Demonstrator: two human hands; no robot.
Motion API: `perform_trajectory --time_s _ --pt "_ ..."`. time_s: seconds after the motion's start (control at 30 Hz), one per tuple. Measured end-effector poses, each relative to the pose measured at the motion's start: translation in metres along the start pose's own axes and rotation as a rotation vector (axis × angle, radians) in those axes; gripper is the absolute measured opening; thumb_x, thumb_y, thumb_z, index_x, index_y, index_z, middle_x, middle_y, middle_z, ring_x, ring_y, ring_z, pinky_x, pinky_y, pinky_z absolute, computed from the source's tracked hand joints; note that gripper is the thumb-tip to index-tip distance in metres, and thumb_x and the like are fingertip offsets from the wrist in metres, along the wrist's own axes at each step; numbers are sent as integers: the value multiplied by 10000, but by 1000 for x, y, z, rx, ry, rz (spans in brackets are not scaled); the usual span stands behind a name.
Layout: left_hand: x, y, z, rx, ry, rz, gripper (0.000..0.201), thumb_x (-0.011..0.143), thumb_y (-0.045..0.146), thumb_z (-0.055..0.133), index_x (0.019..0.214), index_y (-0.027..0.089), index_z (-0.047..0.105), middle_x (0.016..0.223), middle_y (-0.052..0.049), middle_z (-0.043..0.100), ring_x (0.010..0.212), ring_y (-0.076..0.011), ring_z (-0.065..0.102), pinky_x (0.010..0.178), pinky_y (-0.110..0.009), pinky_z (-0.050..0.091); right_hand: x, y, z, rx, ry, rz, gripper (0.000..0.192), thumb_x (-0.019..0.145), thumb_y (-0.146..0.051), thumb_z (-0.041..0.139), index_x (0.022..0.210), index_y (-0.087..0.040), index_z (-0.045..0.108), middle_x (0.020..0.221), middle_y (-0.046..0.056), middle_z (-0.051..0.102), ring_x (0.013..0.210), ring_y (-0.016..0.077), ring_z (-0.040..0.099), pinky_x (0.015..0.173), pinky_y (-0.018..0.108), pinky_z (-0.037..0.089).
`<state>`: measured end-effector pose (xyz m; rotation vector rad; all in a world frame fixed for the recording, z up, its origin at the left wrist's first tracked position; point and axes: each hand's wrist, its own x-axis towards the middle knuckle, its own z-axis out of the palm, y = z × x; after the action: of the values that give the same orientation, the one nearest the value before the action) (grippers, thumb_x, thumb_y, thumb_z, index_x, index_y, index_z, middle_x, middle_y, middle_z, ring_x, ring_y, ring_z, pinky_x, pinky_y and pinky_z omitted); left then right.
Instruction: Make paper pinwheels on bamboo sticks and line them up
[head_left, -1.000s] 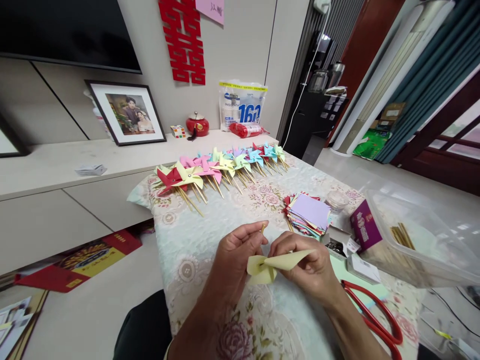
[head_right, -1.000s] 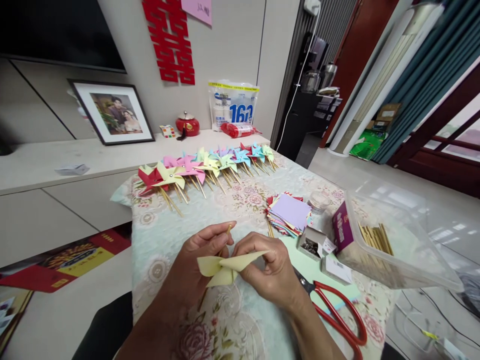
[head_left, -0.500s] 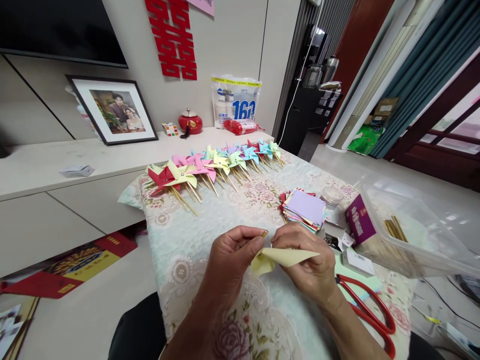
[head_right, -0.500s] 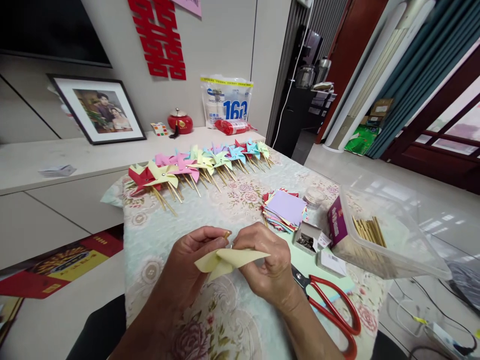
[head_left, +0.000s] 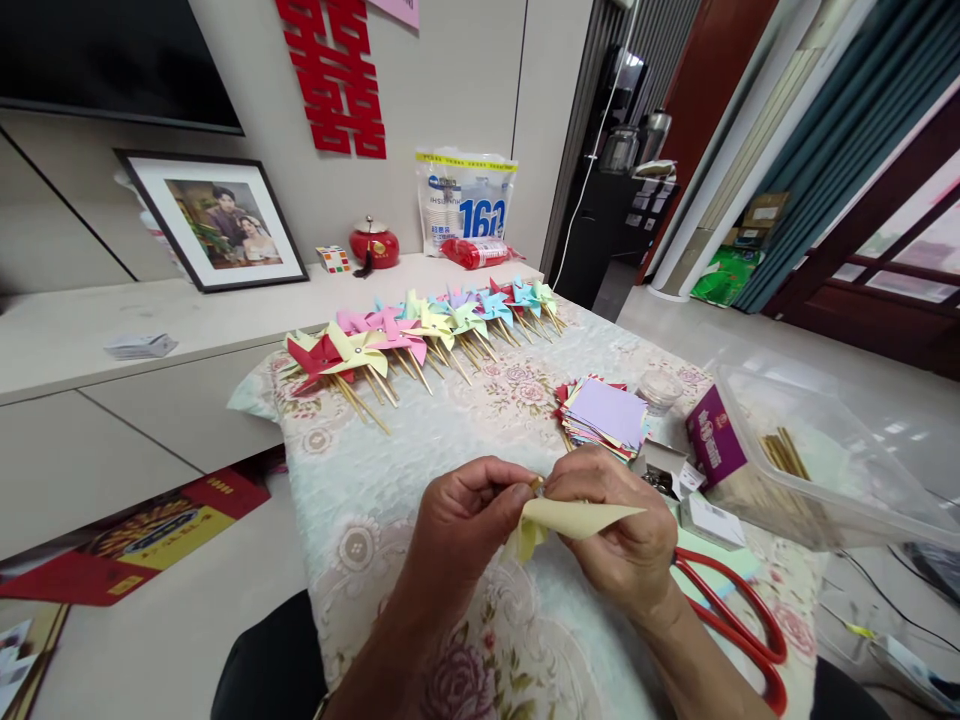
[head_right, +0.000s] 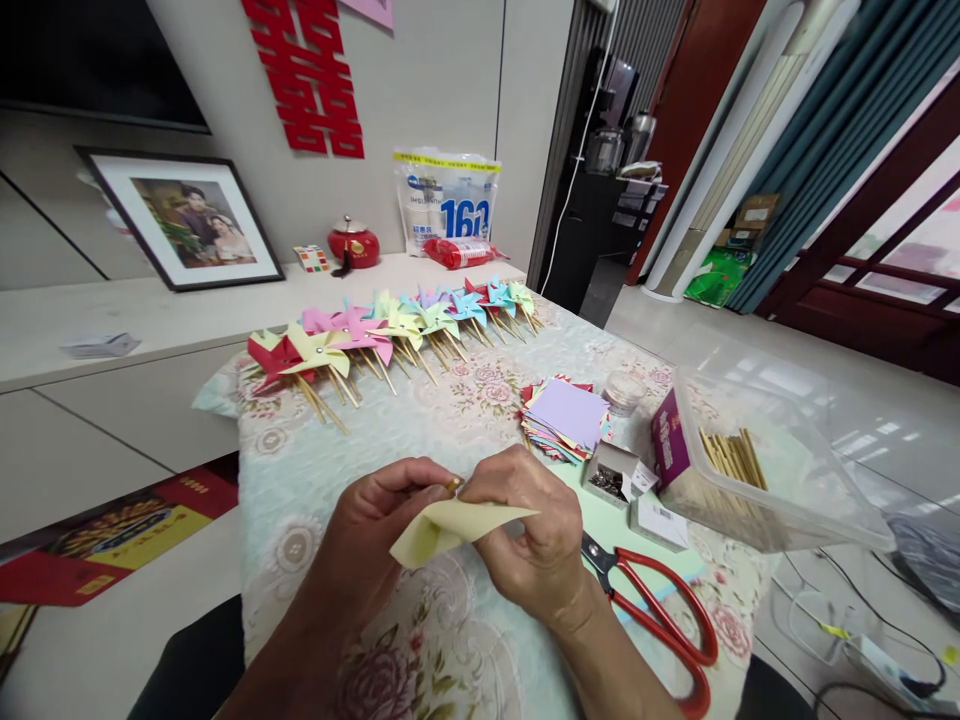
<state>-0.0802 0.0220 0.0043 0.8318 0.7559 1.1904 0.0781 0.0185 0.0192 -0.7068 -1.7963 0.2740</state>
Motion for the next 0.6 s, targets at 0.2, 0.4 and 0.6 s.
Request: perform_trajectory --time_s 0.2,0.4,0.6 --pt "-3 4 4 60 -6 109 97 736 270 815 743 182 776 659 1 692 587 -74 569 565 -165 451 1 -2 0 -4 6 -15 199 823 18 618 866 -168 676 784 42 671 730 163 625 654 304 494" --pt "-7 9 13 100 68 155 92 709 240 815 708 170 754 643 -2 665 604 -87 552 570 -178 434 -3 -3 -1 -33 12 -30 206 819 14 626 893 -171 677 815 52 666 738 169 631 648 312 503" --pt "-6 9 12 132 75 150 80 722 236 787 702 168 750 637 -10 661 596 -101 543 566 -202 424 -3 -2 0 -29 6 -24 221 819 13 632 906 -187 667 810 47 668 751 173 644 661 314 519"
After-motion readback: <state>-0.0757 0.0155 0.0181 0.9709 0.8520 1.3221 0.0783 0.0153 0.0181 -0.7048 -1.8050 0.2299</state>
